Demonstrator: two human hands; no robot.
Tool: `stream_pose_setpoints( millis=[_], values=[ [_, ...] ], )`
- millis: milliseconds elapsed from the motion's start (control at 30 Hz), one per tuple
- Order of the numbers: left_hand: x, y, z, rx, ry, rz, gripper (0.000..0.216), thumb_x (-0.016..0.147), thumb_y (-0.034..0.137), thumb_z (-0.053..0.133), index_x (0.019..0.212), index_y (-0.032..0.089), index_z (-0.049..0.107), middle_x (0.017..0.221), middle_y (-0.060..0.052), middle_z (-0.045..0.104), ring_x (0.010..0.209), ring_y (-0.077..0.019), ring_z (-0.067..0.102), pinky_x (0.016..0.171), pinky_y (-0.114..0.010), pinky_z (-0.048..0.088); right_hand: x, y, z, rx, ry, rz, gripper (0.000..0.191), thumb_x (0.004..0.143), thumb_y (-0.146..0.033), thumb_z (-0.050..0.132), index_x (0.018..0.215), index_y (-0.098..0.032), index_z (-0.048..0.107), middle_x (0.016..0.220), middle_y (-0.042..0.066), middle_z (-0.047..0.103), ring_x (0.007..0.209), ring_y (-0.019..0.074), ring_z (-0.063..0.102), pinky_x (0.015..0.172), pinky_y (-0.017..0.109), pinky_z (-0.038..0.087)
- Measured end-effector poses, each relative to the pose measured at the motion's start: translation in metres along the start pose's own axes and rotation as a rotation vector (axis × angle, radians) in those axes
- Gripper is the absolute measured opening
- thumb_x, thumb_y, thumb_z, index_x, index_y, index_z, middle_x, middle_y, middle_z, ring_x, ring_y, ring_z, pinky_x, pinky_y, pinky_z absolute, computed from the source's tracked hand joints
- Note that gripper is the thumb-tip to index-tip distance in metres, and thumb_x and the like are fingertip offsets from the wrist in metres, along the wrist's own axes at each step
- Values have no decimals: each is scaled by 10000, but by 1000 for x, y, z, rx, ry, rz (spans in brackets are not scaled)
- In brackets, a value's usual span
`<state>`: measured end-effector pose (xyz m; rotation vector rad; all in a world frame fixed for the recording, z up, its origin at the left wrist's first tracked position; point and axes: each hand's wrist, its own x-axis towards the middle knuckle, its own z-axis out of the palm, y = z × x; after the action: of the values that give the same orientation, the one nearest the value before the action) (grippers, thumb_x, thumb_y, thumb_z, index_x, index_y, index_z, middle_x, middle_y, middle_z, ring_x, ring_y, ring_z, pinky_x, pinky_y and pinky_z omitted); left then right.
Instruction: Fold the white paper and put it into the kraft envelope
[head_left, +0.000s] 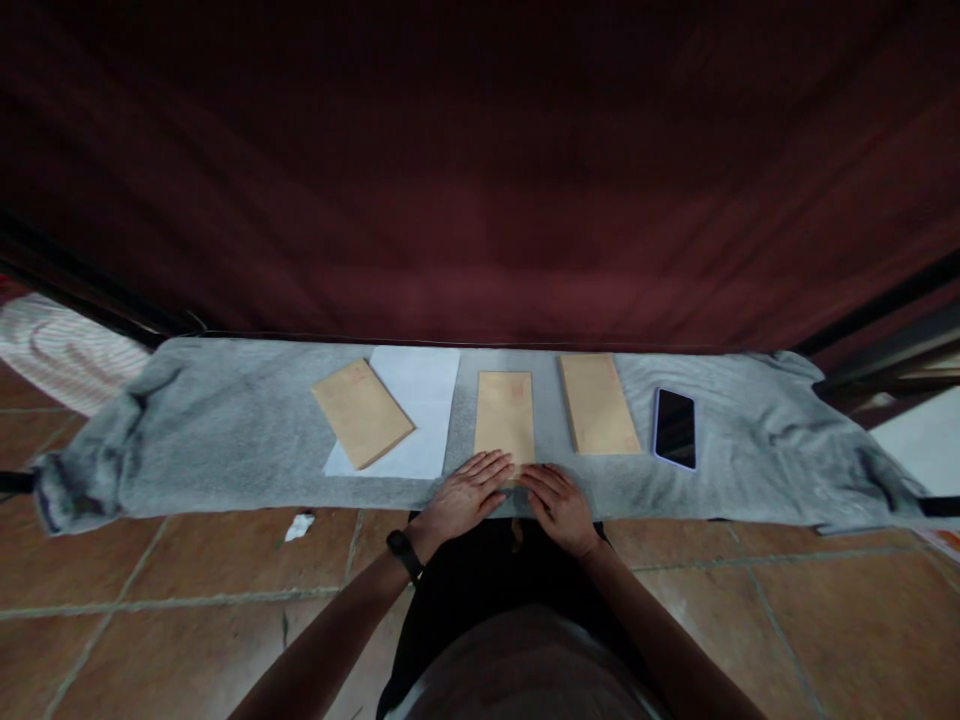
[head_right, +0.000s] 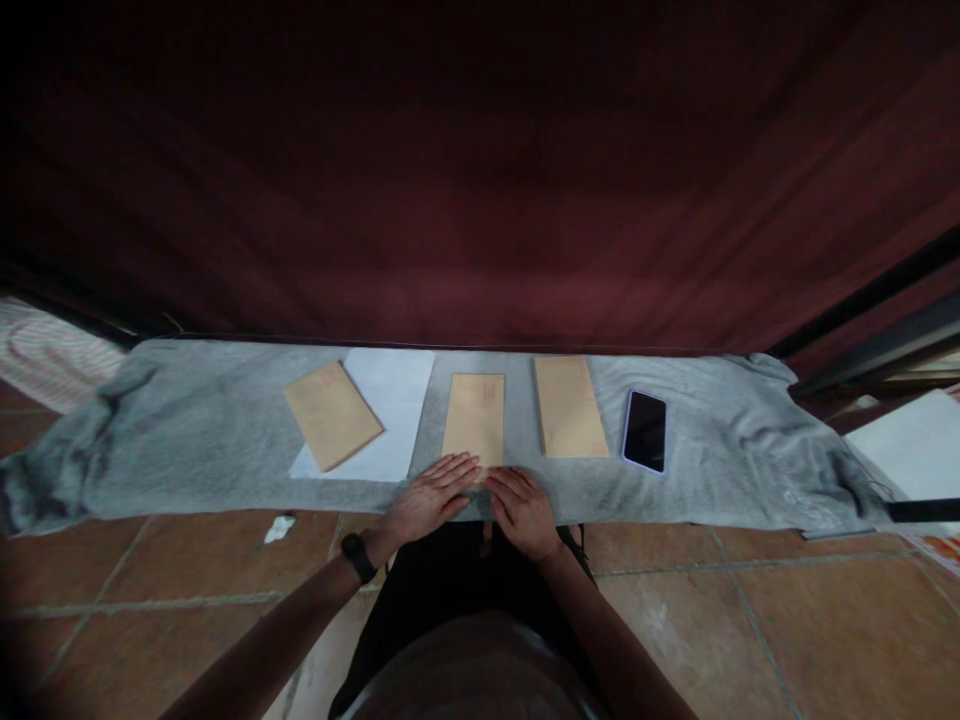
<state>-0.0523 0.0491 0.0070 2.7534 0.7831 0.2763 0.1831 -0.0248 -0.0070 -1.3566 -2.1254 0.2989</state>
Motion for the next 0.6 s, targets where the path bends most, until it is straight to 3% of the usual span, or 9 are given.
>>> stream_pose_setpoints(
  millis=[233, 400, 600],
  values=[
    [-3, 0, 1, -44, 58, -13, 442, 1049, 352, 438, 1480, 264, 484, 1568, -25, 466, 1482, -176, 378, 1240, -425, 339, 10, 2, -4, -66, -124, -15, 471, 1059, -297, 413, 1528, -252, 436, 1522, 59, 522, 1406, 225, 493, 1211, 507, 363],
    [-3, -1, 1, -71, 69, -24, 408, 1044, 332, 447, 1432, 253, 544, 1540, -30, 503, 1463, -183, 413, 1224, -436, 369, 25, 17, 8, -148, -126, 25, 538, 1073, -336, 363, 1592, -209, 300, 1600, 85, 399, 1478, 238, 387, 1237, 520, 295],
    [-3, -3, 3, -106, 112, -40, 371, 1040, 320, 457, 1370, 237, 605, 1503, -34, 548, 1435, -180, 454, 1213, -433, 390, 64, 46, 25, -200, -72, 115, 541, 1070, -378, 339, 1587, -222, 316, 1612, 87, 377, 1503, 238, 338, 1257, 519, 234]
  ],
)
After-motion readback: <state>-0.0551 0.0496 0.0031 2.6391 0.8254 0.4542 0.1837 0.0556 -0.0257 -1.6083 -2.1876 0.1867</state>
